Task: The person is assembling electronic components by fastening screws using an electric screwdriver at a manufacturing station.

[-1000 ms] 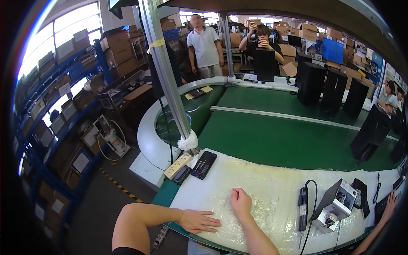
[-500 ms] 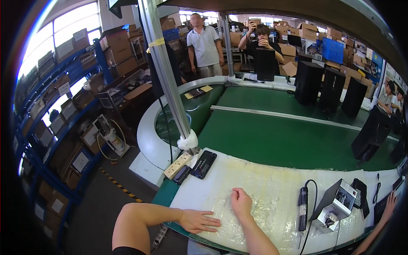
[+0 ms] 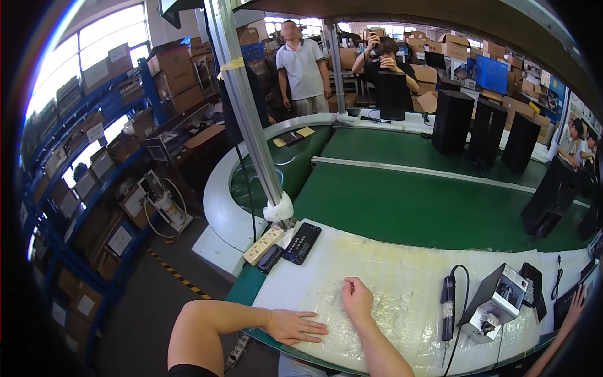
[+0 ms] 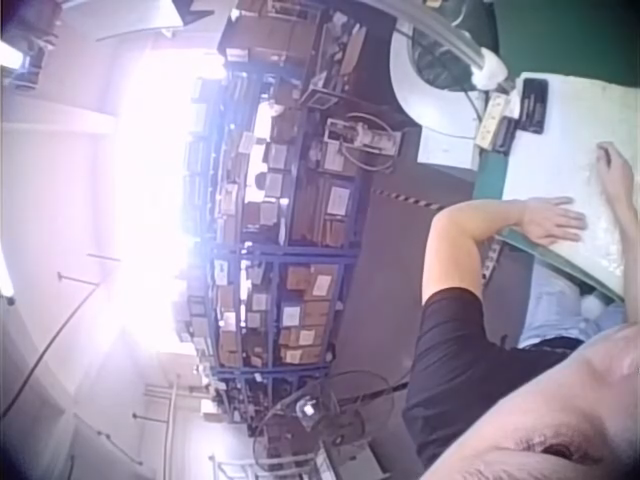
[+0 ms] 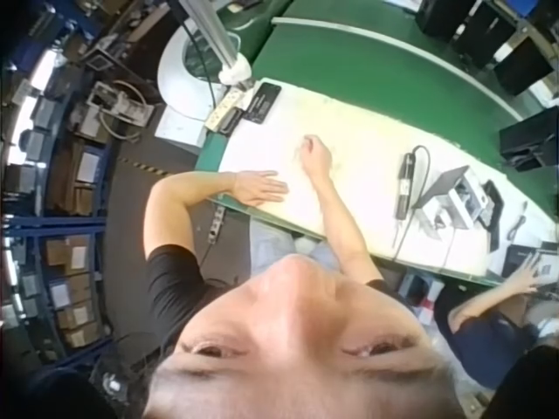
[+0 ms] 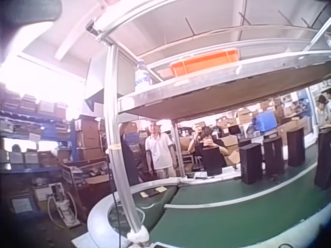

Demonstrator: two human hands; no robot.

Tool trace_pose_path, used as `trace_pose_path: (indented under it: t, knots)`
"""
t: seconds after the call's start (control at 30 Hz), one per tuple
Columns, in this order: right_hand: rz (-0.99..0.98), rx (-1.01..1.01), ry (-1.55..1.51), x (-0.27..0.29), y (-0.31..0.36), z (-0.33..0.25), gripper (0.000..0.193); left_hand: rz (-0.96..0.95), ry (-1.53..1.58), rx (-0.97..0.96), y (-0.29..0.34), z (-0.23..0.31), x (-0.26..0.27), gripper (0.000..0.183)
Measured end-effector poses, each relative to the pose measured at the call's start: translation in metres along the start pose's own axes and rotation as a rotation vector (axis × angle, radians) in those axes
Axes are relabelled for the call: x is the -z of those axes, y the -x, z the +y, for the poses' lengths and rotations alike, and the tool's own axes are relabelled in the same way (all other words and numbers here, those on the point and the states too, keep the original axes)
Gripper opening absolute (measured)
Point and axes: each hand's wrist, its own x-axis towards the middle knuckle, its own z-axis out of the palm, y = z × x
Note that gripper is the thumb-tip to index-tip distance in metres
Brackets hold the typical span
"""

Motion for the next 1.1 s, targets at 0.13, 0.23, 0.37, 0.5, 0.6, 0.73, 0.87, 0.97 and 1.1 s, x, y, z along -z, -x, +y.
trace_pose_path:
  t: [0.13, 0.23, 0.37, 0.5, 0.6, 0.73, 0.87, 0.97, 1.1]
  knots:
    - [0.016, 0.015, -0.004, -0.0003, -0.0005, 0.0016, 0.017, -0.008, 0.000, 0.001, -0.0010, -0.0008, 0.0006, 0.061]
    - [0.023, 0.021, -0.008, -0.0010, -0.0005, -0.0008, 0.016, 0.013, -0.004, 0.001, 0.0003, 0.0004, 0.0011, 0.061]
    - [0.013, -0.005, -0.007, -0.0008, -0.0016, -0.0011, 0.016, -0.001, -0.005, 0.006, -0.0003, -0.0003, 0.0014, 0.061]
    - [0.022, -0.009, -0.002, 0.0004, 0.0000, -0.0034, 0.017, 0.013, 0.003, 0.002, -0.0005, 0.0005, 0.0008, 0.060]
    - [0.031, -0.005, -0.008, -0.0012, 0.0004, -0.0017, 0.014, 0.006, 0.004, 0.006, -0.0003, 0.0011, 0.0008, 0.060]
    - [0.016, -0.018, 0.002, -0.0001, 0.0014, -0.0013, 0.014, 0.002, 0.008, 0.007, -0.0007, 0.0013, 0.0001, 0.060]
    - [0.024, 0.000, -0.001, 0.0008, 0.0000, 0.0022, 0.014, -0.018, 0.009, -0.023, -0.0051, -0.0023, 0.0015, 0.060]
    - [0.006, -0.027, -0.001, 0.0011, 0.0004, -0.0019, 0.014, -0.042, 0.012, -0.015, -0.0037, -0.0019, 0.0010, 0.060]
    - [-0.012, -0.031, 0.002, -0.0004, 0.0005, -0.0030, 0.015, -0.041, -0.011, -0.001, -0.0036, -0.0001, 0.0049, 0.059]
